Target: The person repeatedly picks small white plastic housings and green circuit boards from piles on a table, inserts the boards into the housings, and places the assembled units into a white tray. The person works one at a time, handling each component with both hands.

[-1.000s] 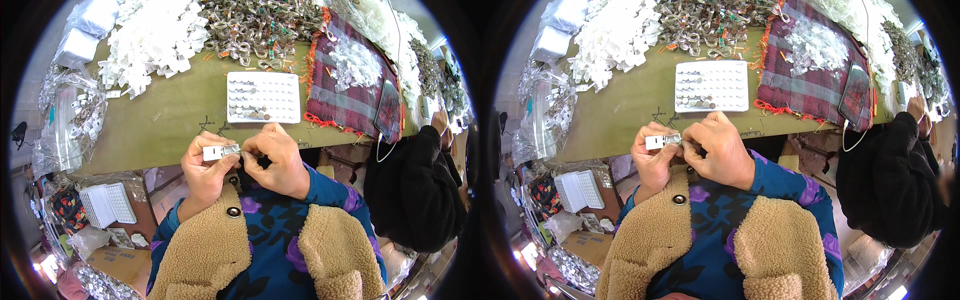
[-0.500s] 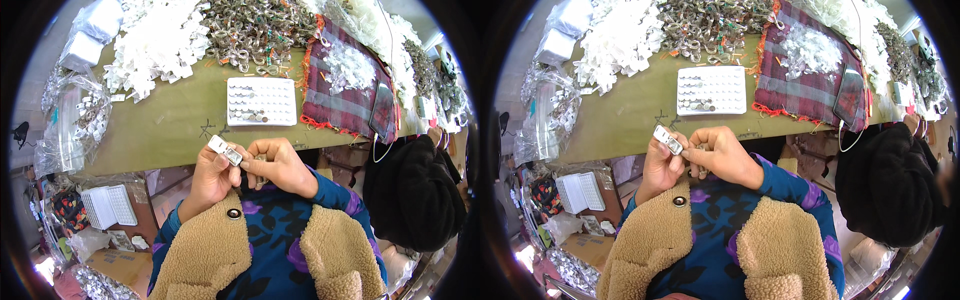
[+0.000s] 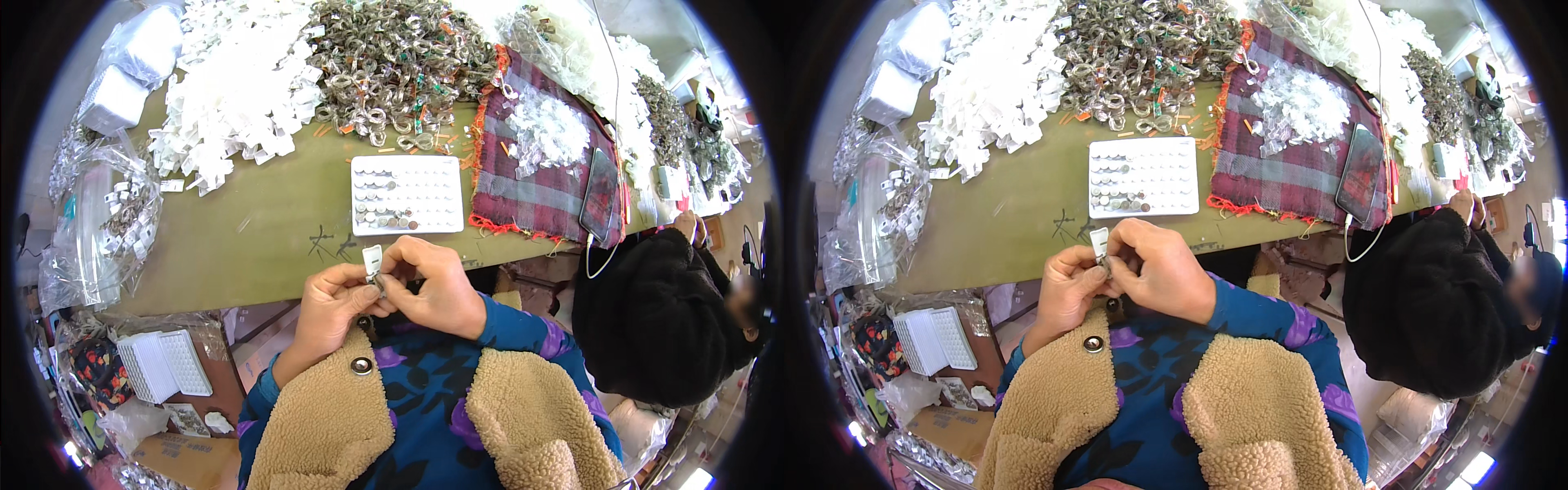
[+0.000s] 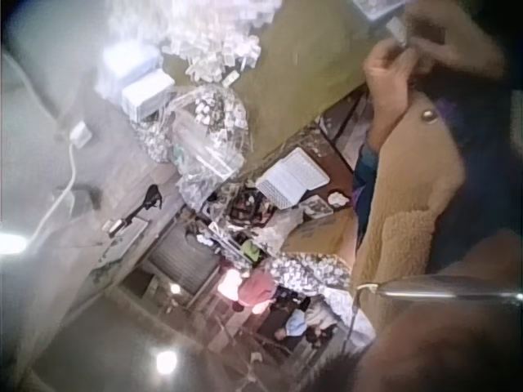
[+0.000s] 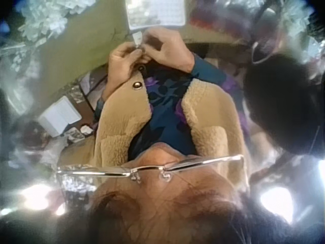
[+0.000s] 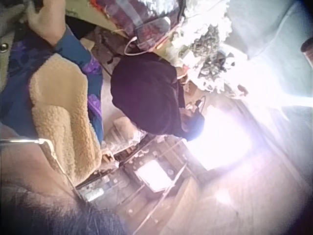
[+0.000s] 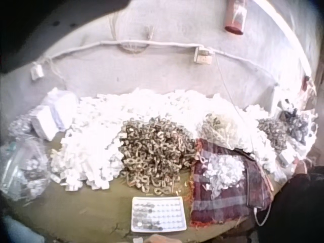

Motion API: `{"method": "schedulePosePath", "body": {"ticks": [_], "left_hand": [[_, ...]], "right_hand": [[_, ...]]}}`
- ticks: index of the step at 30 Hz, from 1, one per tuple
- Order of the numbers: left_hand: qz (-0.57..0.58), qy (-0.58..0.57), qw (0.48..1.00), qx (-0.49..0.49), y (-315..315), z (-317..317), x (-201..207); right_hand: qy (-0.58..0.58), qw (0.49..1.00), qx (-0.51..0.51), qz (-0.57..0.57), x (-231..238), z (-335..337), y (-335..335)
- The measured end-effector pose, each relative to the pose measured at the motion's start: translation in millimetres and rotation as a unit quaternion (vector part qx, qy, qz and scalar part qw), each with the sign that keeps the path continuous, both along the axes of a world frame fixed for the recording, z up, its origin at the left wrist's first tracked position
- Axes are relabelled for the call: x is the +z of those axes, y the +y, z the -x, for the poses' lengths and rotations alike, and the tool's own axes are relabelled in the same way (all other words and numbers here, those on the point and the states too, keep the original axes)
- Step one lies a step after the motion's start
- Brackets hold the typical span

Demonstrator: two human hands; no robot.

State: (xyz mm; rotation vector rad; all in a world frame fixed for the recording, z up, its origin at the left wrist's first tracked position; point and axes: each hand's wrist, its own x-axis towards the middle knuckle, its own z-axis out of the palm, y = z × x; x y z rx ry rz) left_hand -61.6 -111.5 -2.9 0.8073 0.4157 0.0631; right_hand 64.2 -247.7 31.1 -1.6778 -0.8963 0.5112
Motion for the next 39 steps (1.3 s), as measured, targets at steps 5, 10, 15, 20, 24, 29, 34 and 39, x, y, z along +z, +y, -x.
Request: {"method": "schedulePosePath", "body": {"ticks": [5, 10, 15, 20, 24, 29, 34, 39], "left_hand": [[0.036, 0.026, 0.998, -0.046, 35.9, -3.7, 18.4], [0.119, -0.015, 0.993, -0.015, 40.9, -15.6, 19.6], [0.143, -0.006, 0.990, -0.009, 30.9, -17.5, 8.7], [0.147, -0.017, 0.989, 0.008, 32.1, -15.8, 4.2], [0.149, -0.021, 0.988, 0.011, 31.6, -16.7, 3.9], [0.118, -0.012, 0.993, 0.015, 29.1, -16.9, 3.8], [0.133, -0.024, 0.991, 0.027, 27.0, -17.6, 3.5], [0.171, -0.053, 0.983, 0.039, 21.2, -17.1, 0.2]], "right_hand": [[-0.216, 0.966, -0.138, 0.023, -7.5, -37.0, -5.8], [-0.287, 0.950, -0.107, 0.058, -11.8, -40.7, -6.8], [-0.309, 0.945, -0.079, 0.075, -10.5, -40.3, -4.7], [-0.207, 0.975, -0.050, 0.060, -8.1, -42.8, -1.7], [-0.304, 0.952, 0.027, 0.025, -6.5, -50.1, 1.1], [-0.359, 0.925, 0.105, 0.070, -2.8, -56.1, -1.4], [-0.388, 0.911, 0.108, 0.082, -1.5, -54.1, -3.5], [-0.291, 0.951, 0.055, 0.087, 3.3, -44.3, 0.4]]}}
